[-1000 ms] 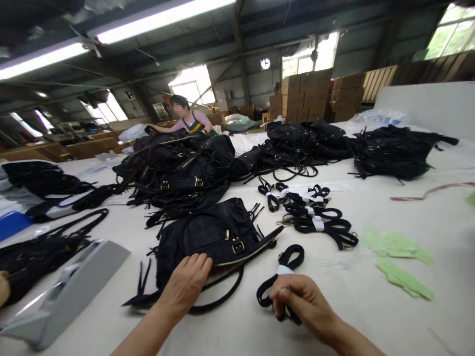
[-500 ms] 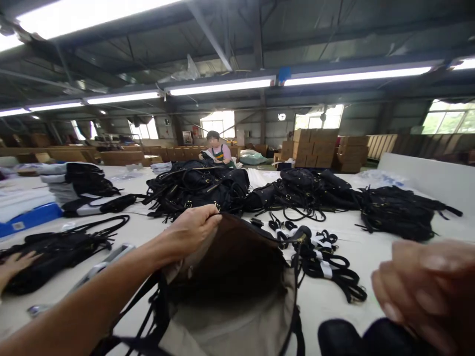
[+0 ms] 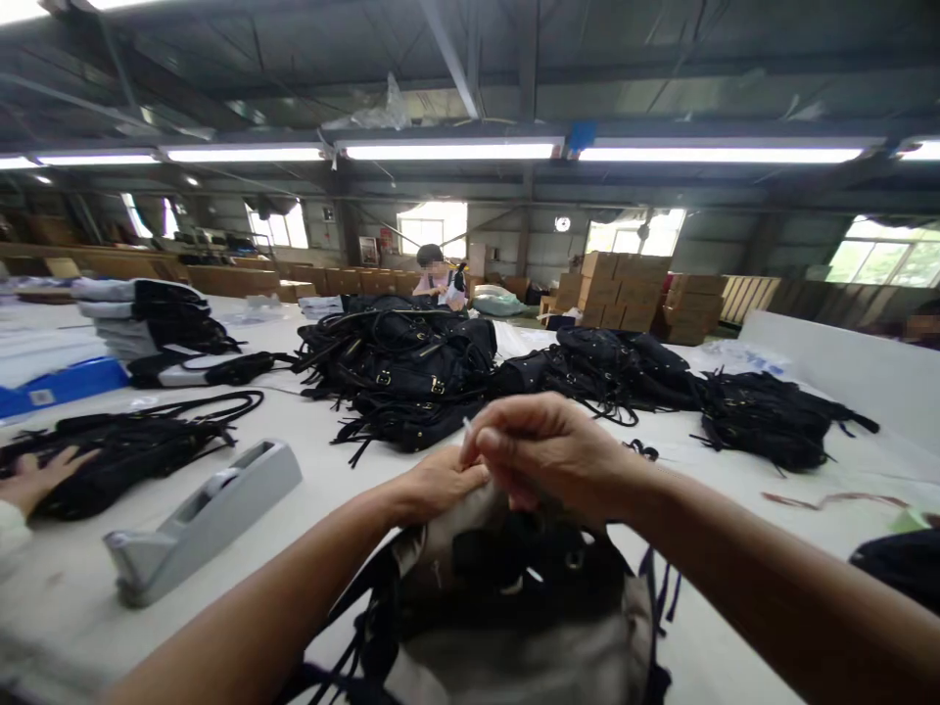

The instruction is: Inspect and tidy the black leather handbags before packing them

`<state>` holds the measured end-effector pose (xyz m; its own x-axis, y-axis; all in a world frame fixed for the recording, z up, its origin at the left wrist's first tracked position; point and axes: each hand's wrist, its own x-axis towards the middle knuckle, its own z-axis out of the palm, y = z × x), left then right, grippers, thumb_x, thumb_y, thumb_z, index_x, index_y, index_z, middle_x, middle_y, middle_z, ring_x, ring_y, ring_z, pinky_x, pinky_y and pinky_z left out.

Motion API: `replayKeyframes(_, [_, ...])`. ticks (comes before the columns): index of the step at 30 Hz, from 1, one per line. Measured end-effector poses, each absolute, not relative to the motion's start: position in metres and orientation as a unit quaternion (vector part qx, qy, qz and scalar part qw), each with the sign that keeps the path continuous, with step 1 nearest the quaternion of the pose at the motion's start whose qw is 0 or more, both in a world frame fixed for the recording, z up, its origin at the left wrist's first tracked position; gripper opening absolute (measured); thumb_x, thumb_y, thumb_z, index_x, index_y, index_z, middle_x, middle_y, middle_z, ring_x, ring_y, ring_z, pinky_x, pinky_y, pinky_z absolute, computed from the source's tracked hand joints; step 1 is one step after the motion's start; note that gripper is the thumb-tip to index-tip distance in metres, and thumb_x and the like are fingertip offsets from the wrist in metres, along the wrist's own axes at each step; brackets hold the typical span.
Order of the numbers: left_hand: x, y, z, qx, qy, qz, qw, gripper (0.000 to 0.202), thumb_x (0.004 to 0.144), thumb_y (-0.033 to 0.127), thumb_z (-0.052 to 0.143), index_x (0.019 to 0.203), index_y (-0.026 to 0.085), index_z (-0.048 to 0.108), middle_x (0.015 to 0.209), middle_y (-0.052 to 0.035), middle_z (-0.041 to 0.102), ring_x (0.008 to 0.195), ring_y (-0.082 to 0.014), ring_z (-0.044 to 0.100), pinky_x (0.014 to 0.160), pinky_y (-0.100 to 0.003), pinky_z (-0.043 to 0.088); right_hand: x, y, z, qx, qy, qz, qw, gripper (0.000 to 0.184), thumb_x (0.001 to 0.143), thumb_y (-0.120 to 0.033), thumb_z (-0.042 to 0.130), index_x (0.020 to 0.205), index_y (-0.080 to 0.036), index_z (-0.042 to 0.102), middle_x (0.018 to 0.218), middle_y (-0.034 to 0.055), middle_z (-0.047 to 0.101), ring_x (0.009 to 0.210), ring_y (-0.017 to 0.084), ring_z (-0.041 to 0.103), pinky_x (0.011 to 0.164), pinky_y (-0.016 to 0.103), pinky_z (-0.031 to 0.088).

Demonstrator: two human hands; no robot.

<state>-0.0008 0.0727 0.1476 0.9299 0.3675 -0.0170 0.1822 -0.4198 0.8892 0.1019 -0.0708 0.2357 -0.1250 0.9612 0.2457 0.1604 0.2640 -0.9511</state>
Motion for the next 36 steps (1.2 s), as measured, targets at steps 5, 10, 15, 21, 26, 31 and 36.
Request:
replayKeyframes(5, [-0.004,0.109,0.139,0.842,0.167,0.069,0.508,0.038,0.071,0.054,0.056,0.068,0.016,0.055,0.060,0.0042,0.049,0.054,-0.0095,0.041,0.050,-0.021,0.033,0.096,-0.034,0.144,-0.573,-0.614,0.355,0.411,0.017,0.083,-0.028,0.058,0.076,-0.014,0.064,0.069,0.0005,0.056,0.059,0.010,0.052,0.055,0.020,0.044])
replayKeyframes(10, [-0.005,0.129,0.133,0.859,0.270,0.161,0.404,0.029,0.078,0.043,0.046,0.082,0.016,0.056,0.073,0.0002,0.055,0.068,-0.0145,0.051,0.067,-0.027,0.044,0.106,-0.006,0.112,-0.599,-0.717,0.059,0.353,0.016,0.084,-0.012,0.052,0.084,-0.020,0.066,0.114,0.0029,0.061,0.097,0.015,0.058,0.081,0.024,0.044])
replayKeyframes(15, [-0.036,0.106,0.139,0.891,0.318,0.196,0.257,0.041,0.074,0.029,0.057,0.114,0.021,0.051,0.117,-0.0073,0.053,0.111,-0.0249,0.050,0.098,-0.040,0.038,0.111,0.025,0.115,-0.669,-0.708,0.065,0.216,0.019,0.088,-0.016,0.048,0.091,-0.021,0.066,0.098,0.0019,0.067,0.087,0.015,0.060,0.073,0.022,0.043])
replayKeyframes(21, [-0.072,0.094,0.113,0.904,0.413,0.009,0.109,0.039,0.078,0.028,0.058,0.116,0.030,0.055,0.129,-0.0015,0.054,0.104,-0.0281,0.059,0.089,-0.046,0.047,0.103,0.054,0.097,-0.685,-0.697,0.119,0.176,0.015,0.078,-0.015,0.054,0.082,-0.018,0.068,0.081,0.0066,0.066,0.071,0.020,0.059,0.057,0.026,0.034])
replayKeyframes(26, [-0.087,0.096,0.041,0.871,0.418,0.039,0.256,0.057,0.072,0.025,0.066,0.127,0.028,0.052,0.132,-0.0004,0.055,0.119,-0.0227,0.052,0.106,-0.040,0.039,0.091,0.057,0.031,-0.661,-0.700,0.179,0.203,0.017,0.076,-0.004,0.051,0.080,-0.013,0.064,0.080,0.0073,0.063,0.063,0.014,0.054,0.052,0.023,0.032])
replayKeyframes(31, [-0.095,0.103,0.014,0.825,0.408,0.098,0.378,0.060,0.064,0.029,0.074,0.122,0.027,0.059,0.130,-0.0030,0.058,0.123,-0.0258,0.049,0.111,-0.043,0.033,0.091,0.049,0.003,-0.639,-0.678,0.215,0.293,0.017,0.089,-0.010,0.046,0.081,-0.013,0.062,0.083,0.0046,0.061,0.077,0.013,0.055,0.069,0.021,0.041])
replayKeyframes(36, [-0.105,0.116,0.039,0.751,0.378,0.062,0.538,0.064,0.065,0.017,0.068,0.127,0.027,0.055,0.134,-0.0015,0.056,0.124,-0.0237,0.049,0.114,-0.039,0.030,0.110,0.025,0.048,-0.474,-0.619,0.419,0.466,0.022,0.094,-0.028,0.050,0.084,-0.014,0.064,0.087,0.0036,0.064,0.081,0.014,0.058,0.075,0.024,0.044])
